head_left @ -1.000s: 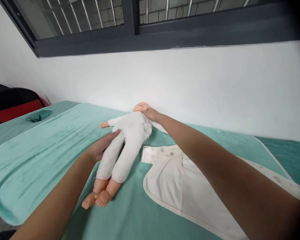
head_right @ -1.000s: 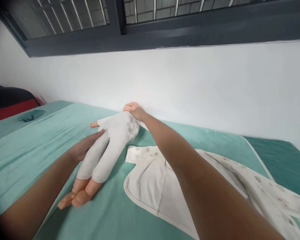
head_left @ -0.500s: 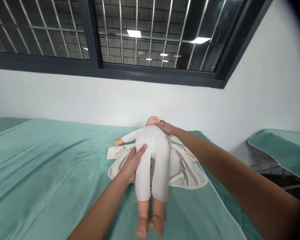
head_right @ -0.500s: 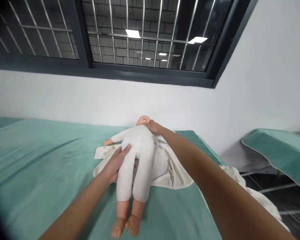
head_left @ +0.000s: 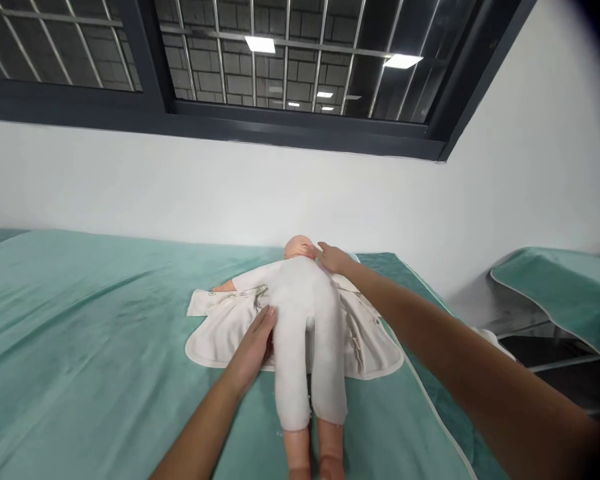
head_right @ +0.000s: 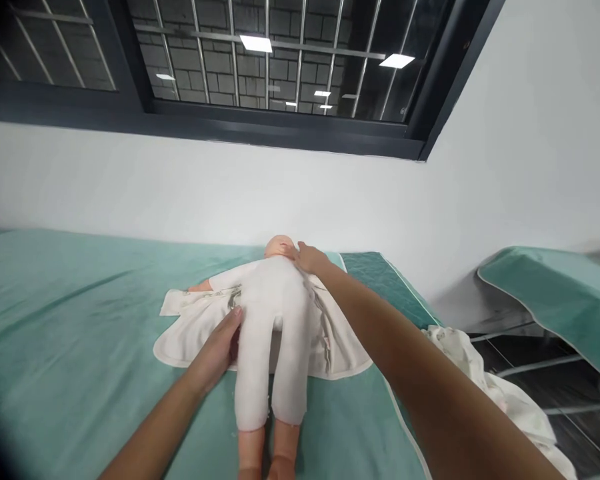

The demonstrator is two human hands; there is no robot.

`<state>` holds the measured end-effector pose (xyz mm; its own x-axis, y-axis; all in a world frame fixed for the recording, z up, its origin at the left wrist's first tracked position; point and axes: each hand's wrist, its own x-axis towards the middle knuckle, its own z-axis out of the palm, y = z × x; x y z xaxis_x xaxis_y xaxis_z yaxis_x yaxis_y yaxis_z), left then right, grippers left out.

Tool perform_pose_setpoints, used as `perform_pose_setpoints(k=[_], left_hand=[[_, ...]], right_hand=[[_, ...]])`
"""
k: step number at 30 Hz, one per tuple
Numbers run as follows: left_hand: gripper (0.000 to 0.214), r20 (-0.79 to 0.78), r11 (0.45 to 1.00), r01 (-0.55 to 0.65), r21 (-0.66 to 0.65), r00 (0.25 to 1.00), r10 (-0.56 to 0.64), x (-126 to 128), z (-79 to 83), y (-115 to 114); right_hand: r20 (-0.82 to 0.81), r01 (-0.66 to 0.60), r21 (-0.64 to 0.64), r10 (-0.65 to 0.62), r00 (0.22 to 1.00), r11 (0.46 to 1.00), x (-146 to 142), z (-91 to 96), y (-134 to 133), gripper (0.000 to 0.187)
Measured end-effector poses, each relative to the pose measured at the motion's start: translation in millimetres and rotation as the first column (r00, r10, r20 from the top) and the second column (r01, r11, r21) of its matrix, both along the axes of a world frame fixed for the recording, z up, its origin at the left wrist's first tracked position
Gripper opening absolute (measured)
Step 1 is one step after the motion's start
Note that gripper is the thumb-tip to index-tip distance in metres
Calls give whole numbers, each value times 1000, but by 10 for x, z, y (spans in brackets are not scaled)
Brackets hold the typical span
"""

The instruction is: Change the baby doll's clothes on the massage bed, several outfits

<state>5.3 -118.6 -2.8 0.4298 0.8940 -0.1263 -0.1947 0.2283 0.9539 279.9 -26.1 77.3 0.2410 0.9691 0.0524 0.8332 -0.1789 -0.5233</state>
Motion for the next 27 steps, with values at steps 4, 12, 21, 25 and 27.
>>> perform_pose_setpoints(k=[4, 12, 21, 25, 27], left_hand=[[72, -118, 1000, 1, -23, 993, -4, -22, 56, -10], [62, -114, 998, 62, -26, 991, -64, 10, 21, -5], [55, -320, 965, -178, 192, 918, 234, -53, 21, 12], [34, -476, 797, -154, 584, 730, 490, -123, -45, 139], [29, -562, 699, -3, 715, 593, 577, -132, -23, 292]], right_hand=[[147, -11, 103, -4, 989, 995, -253, 187, -40, 52], [542, -455, -100, 432, 721, 885, -1257, 170, 57, 37], [396, -518, -225, 563, 725, 825, -1094, -78, 261, 51], [396, -497, -203, 535, 746, 844, -1093, -137, 222, 49], [407, -484, -204, 524, 748, 851, -1109, -150, 240, 45]])
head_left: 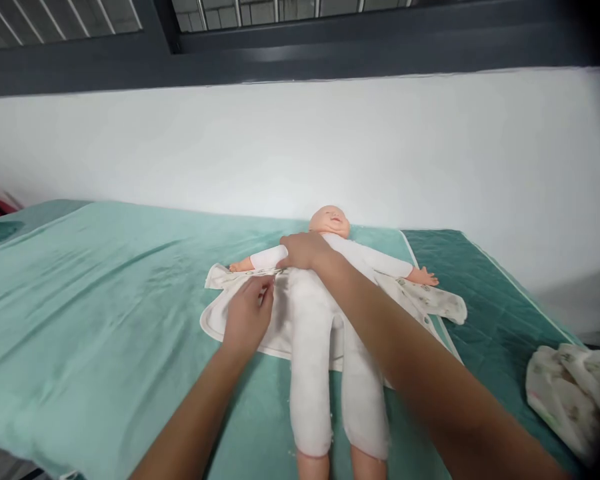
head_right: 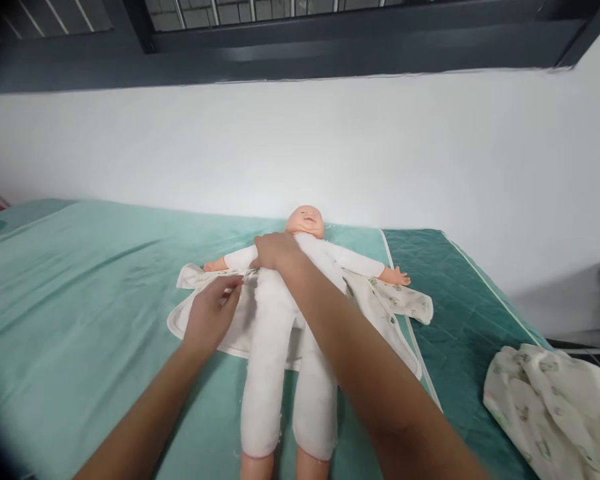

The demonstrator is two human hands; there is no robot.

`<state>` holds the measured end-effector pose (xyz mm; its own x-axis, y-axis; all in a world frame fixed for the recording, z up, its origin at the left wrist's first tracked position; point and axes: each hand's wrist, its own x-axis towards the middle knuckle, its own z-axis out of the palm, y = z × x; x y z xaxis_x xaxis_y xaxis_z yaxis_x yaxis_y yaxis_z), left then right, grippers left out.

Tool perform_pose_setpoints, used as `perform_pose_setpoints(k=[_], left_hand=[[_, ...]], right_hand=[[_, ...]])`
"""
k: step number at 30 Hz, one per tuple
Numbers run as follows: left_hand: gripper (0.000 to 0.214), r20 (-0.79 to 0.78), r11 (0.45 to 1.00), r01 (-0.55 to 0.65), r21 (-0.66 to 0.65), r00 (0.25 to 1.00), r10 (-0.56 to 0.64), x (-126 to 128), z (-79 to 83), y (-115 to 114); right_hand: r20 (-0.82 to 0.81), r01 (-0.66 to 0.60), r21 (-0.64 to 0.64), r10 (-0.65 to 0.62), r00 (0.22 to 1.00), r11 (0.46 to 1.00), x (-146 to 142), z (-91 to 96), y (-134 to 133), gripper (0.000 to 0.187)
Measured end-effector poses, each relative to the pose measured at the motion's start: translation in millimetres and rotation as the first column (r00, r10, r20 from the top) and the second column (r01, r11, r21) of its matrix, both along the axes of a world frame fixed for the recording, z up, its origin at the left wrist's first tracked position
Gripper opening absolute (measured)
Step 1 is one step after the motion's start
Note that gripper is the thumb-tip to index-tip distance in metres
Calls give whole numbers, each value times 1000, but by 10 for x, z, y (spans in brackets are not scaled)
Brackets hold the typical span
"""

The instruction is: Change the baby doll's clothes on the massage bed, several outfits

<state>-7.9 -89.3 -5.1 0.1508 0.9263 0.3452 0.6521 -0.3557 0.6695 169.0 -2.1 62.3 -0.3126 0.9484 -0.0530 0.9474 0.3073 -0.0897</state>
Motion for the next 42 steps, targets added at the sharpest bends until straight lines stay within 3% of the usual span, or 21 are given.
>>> perform_pose_setpoints(k=[3, 6, 10, 13, 18, 24, 28, 34, 37, 42], left_hand=[[28, -370, 998, 2, 68, 929, 23, 44, 80, 283], [27, -538, 995, -32, 97, 839, 80, 103, 120, 509], [26, -524, 976, -85, 198, 833, 179, 82, 27, 624], [25, -483, 965, -105, 241, 849, 213, 15, -71, 626], [27, -429, 962, -178, 208, 867, 253, -48, -137, 651], [17, -278, 949, -257, 185, 912, 301, -129, -167, 756], [18, -72, 931, -277, 236, 951, 301, -165, -142, 745], [19, 274, 958, -284, 45, 926, 261, -183, -87, 718], [13, 492, 976, -184, -115, 843, 217, -205, -88, 759], [19, 779, 959, 27, -282, 591, 212, -232, -53, 777]], right_hand=[[-10, 12, 14, -12, 1000, 1000, 3, -11, 5, 41], [-52, 64, 61, -61, 997, 996, 52, -17, -50, 43], [-138, 131, 162, -109, 984, 978, 128, -28, -143, 42], [-155, 135, 169, -109, 982, 976, 159, -27, -184, 41], [-203, 151, 141, -120, 972, 978, 197, -7, -220, 38], [-351, 163, 118, -112, 930, 980, 338, 67, -301, 43], [-409, 164, 117, -103, 907, 980, 437, 140, -381, 40], [-397, 167, 71, -125, 909, 983, 486, 205, -441, 46], [-352, 131, 9, -119, 928, 991, 492, 239, -450, 42], [-285, 163, -42, -168, 944, 986, 490, 244, -437, 40]])
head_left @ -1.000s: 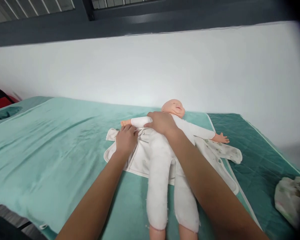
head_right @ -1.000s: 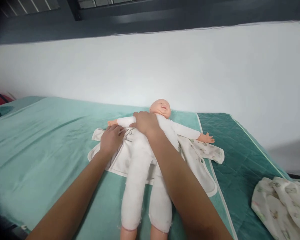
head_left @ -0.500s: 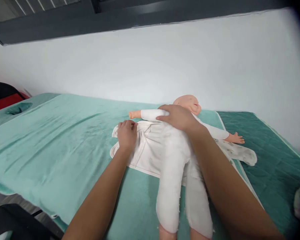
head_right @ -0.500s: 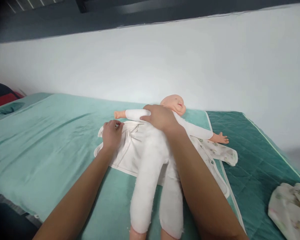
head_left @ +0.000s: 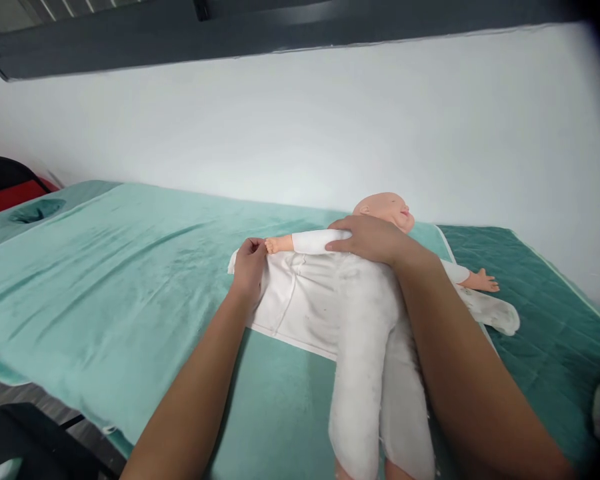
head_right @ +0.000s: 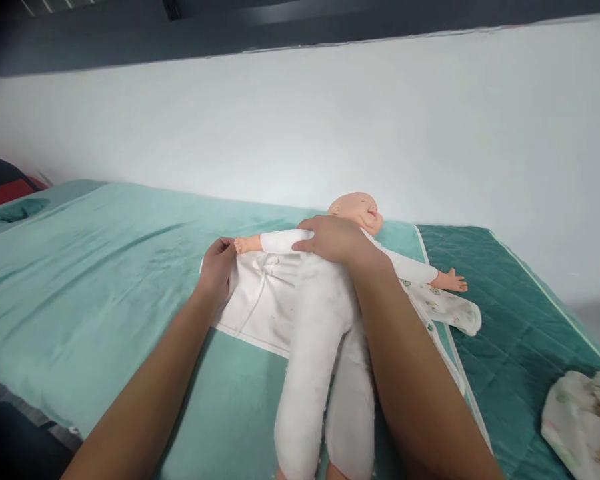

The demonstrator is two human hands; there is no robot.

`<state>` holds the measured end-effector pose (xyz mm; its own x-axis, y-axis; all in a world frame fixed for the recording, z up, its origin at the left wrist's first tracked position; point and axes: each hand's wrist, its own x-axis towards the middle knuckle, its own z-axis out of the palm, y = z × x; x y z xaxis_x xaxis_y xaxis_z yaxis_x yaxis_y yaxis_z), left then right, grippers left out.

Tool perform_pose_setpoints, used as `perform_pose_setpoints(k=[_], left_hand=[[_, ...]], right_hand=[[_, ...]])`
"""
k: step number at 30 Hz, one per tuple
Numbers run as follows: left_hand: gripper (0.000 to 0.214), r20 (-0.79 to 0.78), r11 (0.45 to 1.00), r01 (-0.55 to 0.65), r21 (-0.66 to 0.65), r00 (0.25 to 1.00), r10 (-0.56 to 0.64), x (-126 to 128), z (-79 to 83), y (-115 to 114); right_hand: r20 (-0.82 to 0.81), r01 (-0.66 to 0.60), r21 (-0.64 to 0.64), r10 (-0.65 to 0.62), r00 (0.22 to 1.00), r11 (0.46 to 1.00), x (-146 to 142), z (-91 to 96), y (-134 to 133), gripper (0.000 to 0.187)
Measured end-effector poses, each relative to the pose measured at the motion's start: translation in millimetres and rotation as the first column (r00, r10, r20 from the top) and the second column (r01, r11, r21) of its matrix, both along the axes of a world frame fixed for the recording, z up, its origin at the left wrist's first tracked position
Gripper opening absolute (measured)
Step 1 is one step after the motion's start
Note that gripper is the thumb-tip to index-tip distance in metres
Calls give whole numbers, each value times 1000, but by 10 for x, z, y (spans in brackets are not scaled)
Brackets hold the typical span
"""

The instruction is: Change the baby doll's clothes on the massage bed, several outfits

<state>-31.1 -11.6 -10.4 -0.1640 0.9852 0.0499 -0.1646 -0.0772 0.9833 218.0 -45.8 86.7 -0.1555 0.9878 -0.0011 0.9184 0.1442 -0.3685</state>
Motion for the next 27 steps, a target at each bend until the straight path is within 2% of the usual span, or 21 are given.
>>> perform_pose_setpoints(k=[6, 10, 12, 17, 22, 27], left_hand=[[35, 224, 995, 73, -75, 973, -54, -24, 46, -17], [33, 269, 994, 104, -15, 958, -96, 25, 55, -39], [29, 231, 989, 147, 31, 961, -150, 72, 67, -75], [24, 150, 934, 350, 67, 922, -356, 158, 125, -183], [25, 69, 889, 443, 116, 889, -452, 200, 158, -262], [27, -132, 787, 613, 70, 788, -601, 294, 178, -354]], right_hand=[[95, 52, -60, -46, 994, 997, 14, -20, 28, 43], [179, 76, -84, -60, 982, 994, -60, -59, 44, 37], [225, 78, -51, -64, 972, 996, -133, -102, 58, 34], [336, 40, 15, -42, 941, 999, -273, -186, 81, 32], [338, 7, 36, -19, 941, 999, -287, -183, 68, 34], [362, -52, 70, 23, 932, 996, -332, -184, 64, 21]])
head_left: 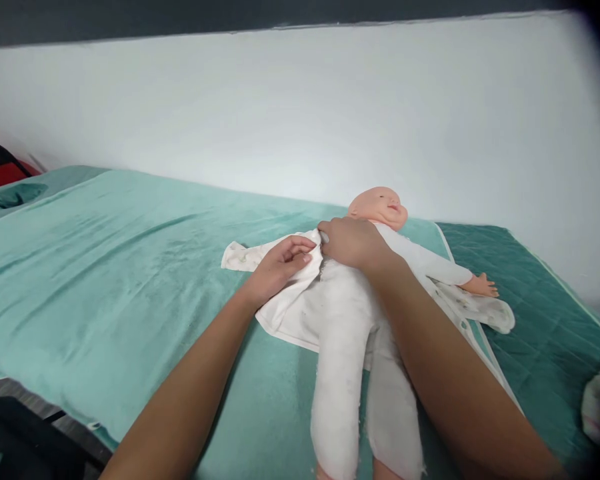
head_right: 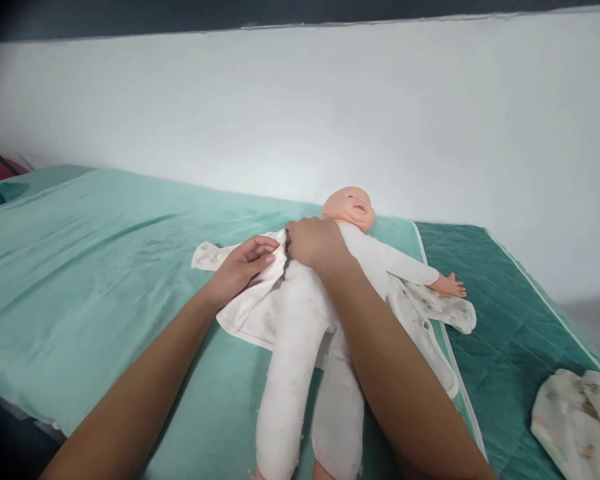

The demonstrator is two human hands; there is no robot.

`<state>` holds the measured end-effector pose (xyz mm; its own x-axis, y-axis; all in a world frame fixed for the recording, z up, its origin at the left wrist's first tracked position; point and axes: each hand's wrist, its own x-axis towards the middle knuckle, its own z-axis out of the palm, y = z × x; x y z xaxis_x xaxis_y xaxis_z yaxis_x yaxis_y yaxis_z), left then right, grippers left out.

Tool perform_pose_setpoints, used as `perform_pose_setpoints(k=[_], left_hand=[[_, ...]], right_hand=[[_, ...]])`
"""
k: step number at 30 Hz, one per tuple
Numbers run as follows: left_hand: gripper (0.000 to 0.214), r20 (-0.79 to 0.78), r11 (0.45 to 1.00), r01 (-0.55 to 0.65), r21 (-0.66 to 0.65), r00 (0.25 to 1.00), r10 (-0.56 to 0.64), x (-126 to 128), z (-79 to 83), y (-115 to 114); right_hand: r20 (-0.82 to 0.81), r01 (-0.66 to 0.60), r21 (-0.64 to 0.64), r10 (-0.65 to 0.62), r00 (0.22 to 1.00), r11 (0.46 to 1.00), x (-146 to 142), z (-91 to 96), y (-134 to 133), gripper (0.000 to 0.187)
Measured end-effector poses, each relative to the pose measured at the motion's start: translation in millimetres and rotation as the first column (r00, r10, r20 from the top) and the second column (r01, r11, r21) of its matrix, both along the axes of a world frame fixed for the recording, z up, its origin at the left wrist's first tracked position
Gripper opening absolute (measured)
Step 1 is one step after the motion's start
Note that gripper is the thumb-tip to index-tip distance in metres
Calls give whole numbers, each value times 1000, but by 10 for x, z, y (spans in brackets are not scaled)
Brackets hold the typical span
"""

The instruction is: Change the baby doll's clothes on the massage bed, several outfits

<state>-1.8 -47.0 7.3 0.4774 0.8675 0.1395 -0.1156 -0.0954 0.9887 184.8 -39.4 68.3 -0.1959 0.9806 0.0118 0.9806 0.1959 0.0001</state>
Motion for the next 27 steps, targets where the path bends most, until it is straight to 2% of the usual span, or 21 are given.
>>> perform_pose_setpoints(k=[3, 6, 11, 14, 17, 19, 21, 24, 27], left_hand=[[29, -12, 1000, 28, 2, 1000, -28, 35, 0, -31], [34, 31, 998, -12, -59, 999, 14, 28, -22, -25], [47, 88, 973, -129, -191, 985, 147, -11, -74, 30], [46, 73, 958, -182, -223, 977, 203, -22, -76, 47], [45, 25, 957, -215, -193, 974, 224, -31, -64, 49], [47, -16, 955, -248, -163, 968, 249, -29, -63, 52], [47, -69, 943, -312, -118, 950, 305, -14, -71, 58], [42, -162, 919, -390, -63, 912, 376, 32, -94, 69], [35, -220, 903, -428, -37, 885, 411, 88, -98, 84]], right_hand=[[5, -8, 6, 8, 1000, 1000, -19, -16, 5, 23], [-62, 6, 24, -4, 998, 1000, -10, -36, 9, 26], [-359, 52, 195, 22, 933, 979, 84, 32, -36, 33], [-503, 146, 321, 38, 863, 936, 251, 115, -162, 30], [-576, 333, 395, -51, 816, 856, 527, 66, -372, 27], [-617, 483, 383, -171, 768, 787, 741, -79, -522, 29], [-655, 592, 304, -288, 699, 746, 933, -271, -648, 36], [-662, 660, 148, -422, 619, 736, 1110, -498, -761, 46], [-612, 648, 77, -477, 631, 758, 1161, -570, -814, 57]])
